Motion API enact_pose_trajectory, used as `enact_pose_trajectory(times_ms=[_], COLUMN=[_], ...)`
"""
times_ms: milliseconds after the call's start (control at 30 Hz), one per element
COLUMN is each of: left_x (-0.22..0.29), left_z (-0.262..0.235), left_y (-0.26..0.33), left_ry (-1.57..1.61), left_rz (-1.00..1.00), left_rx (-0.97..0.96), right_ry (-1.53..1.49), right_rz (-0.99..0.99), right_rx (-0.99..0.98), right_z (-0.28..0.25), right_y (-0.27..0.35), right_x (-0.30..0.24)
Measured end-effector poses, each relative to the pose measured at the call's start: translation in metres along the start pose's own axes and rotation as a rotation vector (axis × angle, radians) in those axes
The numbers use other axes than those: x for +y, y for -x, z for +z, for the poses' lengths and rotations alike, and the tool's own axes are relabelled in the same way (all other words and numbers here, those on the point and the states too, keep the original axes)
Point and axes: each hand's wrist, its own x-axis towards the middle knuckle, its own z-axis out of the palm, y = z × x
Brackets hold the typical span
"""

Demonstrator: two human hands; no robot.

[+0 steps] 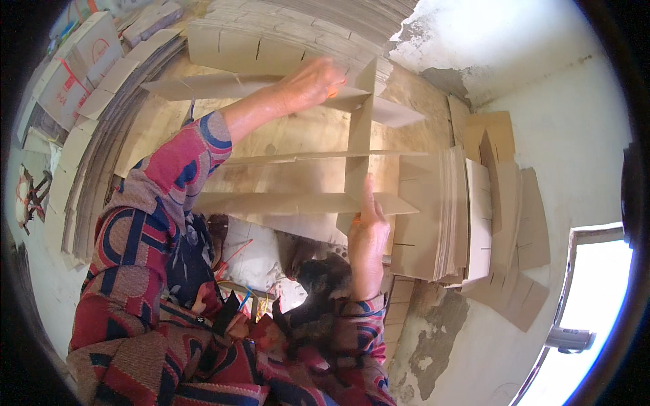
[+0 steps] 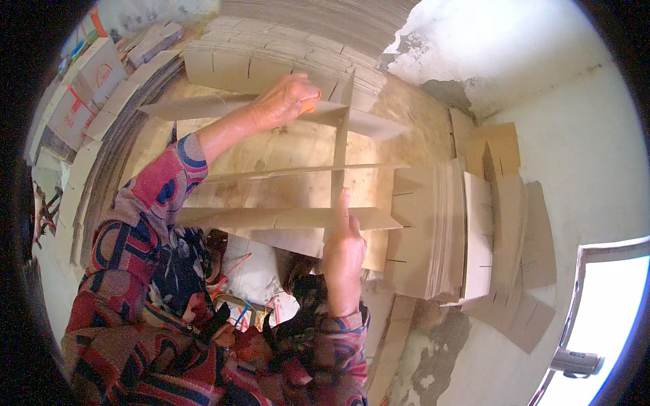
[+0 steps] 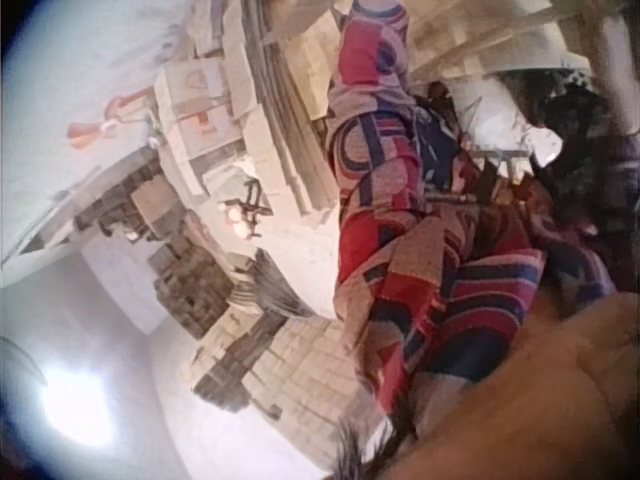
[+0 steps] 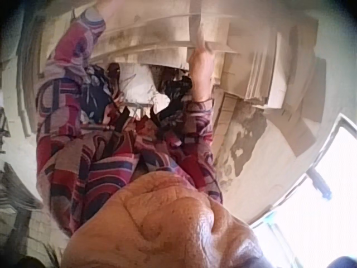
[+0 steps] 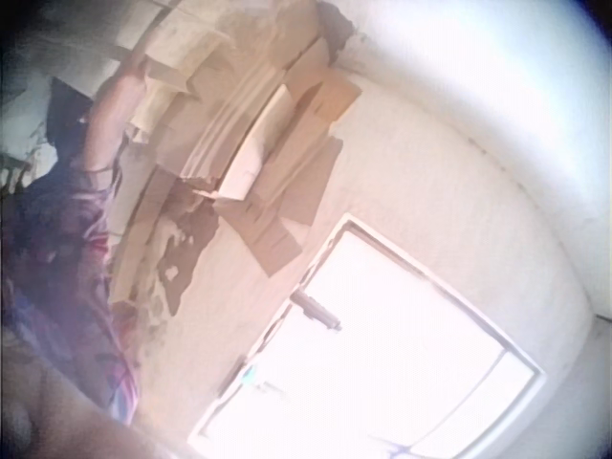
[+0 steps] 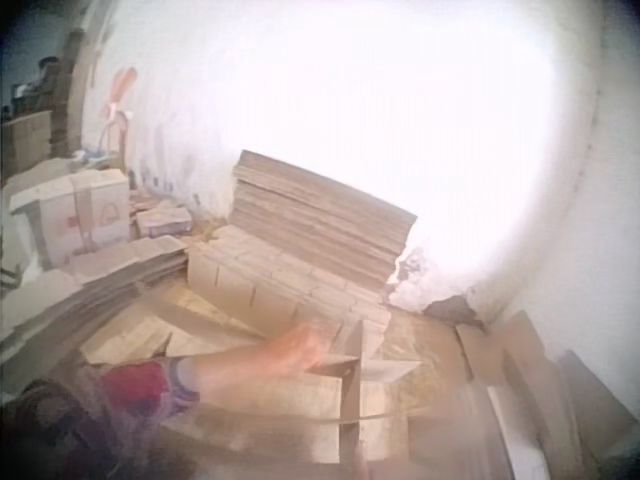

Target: The person sits on the floor and repeatedly inserts small orange sticks into pre-cut slots on flat cardboard pieces to assemble a 3D structure. They handle multiple cardboard pieces and sticks, aligning and pressing them together.

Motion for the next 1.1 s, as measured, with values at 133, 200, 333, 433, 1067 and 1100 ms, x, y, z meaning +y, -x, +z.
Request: enact_pose_trajectory(times_ms=[133,200,333,433,1067,1100], left_x=[0.001,0.001,-0.002,-0.01,0.125,0.122], left_z=[0.024,0.025,0.026,0.0,-0.05,-0.047], left_y=[0.02,0.018,0.032,0.046,0.178,0.179], left_ry=[0.101,0.088,0.145,0.247,0.01,-0.014], left_rz=[0.088,0.036,0.098,0.112,-0.122,-0.117], left_rx=[0.031,-0.15,0.037,0.095,-0.045,-0.067], right_ry=[0.207,0.324,0.305,-0.013,0.523,0.547], right_rz=[-0.02,-0.039,-0.065,-0.054,0.401,0.395], right_rx=[-0.112,-0.202,-0.246,-0.17,0.295,0.396], right_z=[-0.016,-0.015,-0.011,-0.033,-0.088,-0.094], right_y=[-0.004,-0.002,-0.002,-0.001,0.005,0.004], right_x=[0.004,0.025,0.053,0.069,0.205,0.201])
